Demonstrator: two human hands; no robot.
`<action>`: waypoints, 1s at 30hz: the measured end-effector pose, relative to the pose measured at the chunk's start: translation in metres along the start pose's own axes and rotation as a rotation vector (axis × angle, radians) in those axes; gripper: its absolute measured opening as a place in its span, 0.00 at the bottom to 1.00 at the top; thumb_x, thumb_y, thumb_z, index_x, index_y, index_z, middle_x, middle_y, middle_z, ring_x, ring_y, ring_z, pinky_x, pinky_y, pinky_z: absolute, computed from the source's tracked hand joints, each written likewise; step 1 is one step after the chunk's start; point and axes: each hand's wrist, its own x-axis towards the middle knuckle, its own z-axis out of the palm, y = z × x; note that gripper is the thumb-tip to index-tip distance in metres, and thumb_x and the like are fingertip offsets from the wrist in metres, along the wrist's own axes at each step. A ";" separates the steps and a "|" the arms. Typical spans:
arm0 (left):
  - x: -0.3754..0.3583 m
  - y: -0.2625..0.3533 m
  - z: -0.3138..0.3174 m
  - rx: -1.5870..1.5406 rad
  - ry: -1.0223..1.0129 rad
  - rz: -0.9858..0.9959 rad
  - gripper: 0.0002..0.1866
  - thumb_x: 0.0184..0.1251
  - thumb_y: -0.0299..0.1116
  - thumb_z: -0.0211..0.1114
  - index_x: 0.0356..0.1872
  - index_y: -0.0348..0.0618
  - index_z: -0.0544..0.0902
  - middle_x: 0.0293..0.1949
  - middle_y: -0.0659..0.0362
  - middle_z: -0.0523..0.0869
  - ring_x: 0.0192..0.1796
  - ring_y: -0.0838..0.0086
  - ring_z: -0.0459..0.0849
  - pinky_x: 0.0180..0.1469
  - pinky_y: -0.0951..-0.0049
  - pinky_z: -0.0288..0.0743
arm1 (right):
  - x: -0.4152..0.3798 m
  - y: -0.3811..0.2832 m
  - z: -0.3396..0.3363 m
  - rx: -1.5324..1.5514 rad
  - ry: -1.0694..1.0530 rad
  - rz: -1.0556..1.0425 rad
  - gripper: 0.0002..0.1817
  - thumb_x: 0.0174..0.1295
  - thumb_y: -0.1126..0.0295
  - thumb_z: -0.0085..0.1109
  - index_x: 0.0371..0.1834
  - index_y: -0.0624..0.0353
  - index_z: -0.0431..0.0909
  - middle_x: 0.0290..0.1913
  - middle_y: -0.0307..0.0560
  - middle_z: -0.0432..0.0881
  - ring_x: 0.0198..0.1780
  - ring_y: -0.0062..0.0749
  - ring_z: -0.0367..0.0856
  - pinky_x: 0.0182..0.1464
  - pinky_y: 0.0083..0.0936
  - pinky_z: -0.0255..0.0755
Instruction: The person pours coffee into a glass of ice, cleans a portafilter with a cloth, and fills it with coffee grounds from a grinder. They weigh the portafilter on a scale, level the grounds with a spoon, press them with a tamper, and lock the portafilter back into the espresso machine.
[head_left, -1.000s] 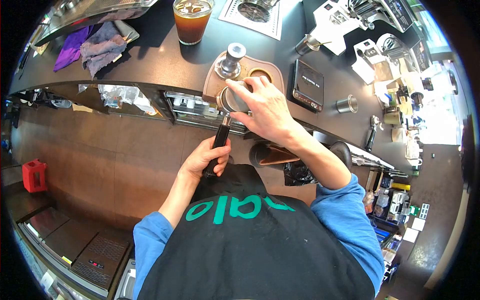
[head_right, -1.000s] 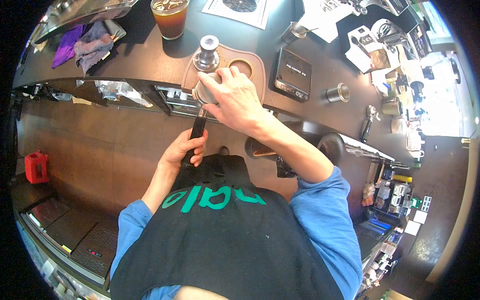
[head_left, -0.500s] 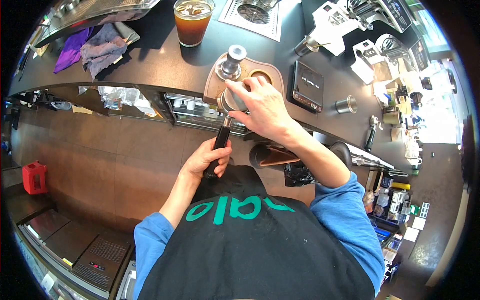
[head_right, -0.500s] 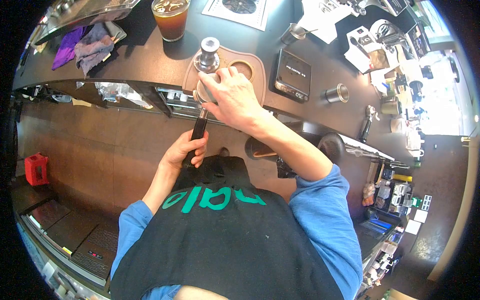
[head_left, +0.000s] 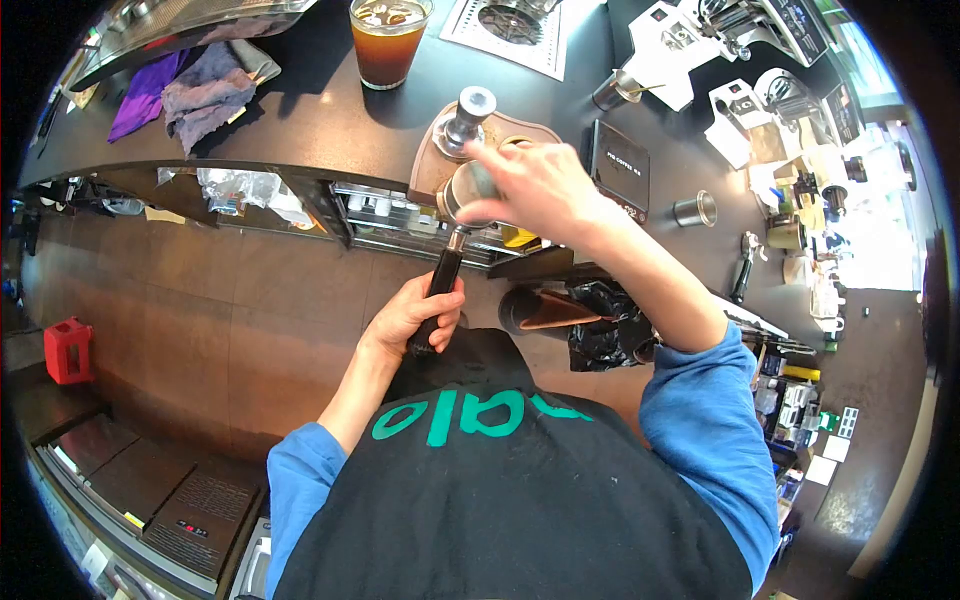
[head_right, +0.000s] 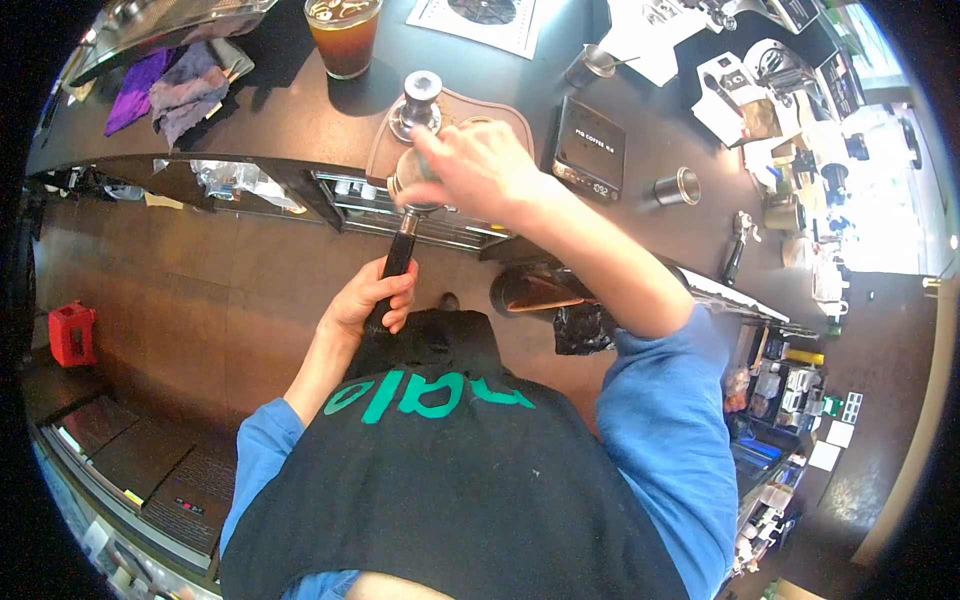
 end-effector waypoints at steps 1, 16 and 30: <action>0.000 0.001 0.000 0.029 0.003 0.007 0.13 0.63 0.37 0.64 0.37 0.43 0.69 0.18 0.64 0.68 0.13 0.79 0.70 0.15 0.77 0.68 | -0.001 0.003 -0.001 0.001 0.000 0.002 0.35 0.52 0.48 0.63 0.59 0.56 0.67 0.42 0.52 0.80 0.44 0.45 0.80 0.43 0.38 0.75; 0.000 0.002 0.005 0.023 0.026 0.003 0.13 0.63 0.36 0.63 0.38 0.42 0.69 0.18 0.64 0.68 0.13 0.79 0.70 0.16 0.77 0.67 | 0.004 0.005 -0.008 0.110 0.338 -0.128 0.42 0.51 0.45 0.62 0.66 0.52 0.61 0.47 0.56 0.76 0.49 0.49 0.76 0.48 0.40 0.72; 0.000 0.001 0.004 0.019 0.019 0.007 0.13 0.63 0.36 0.63 0.38 0.42 0.69 0.17 0.64 0.68 0.13 0.79 0.70 0.15 0.76 0.68 | 0.003 0.079 0.033 0.103 0.280 -0.010 0.34 0.47 0.63 0.68 0.61 0.48 0.69 0.47 0.53 0.73 0.53 0.45 0.70 0.53 0.36 0.71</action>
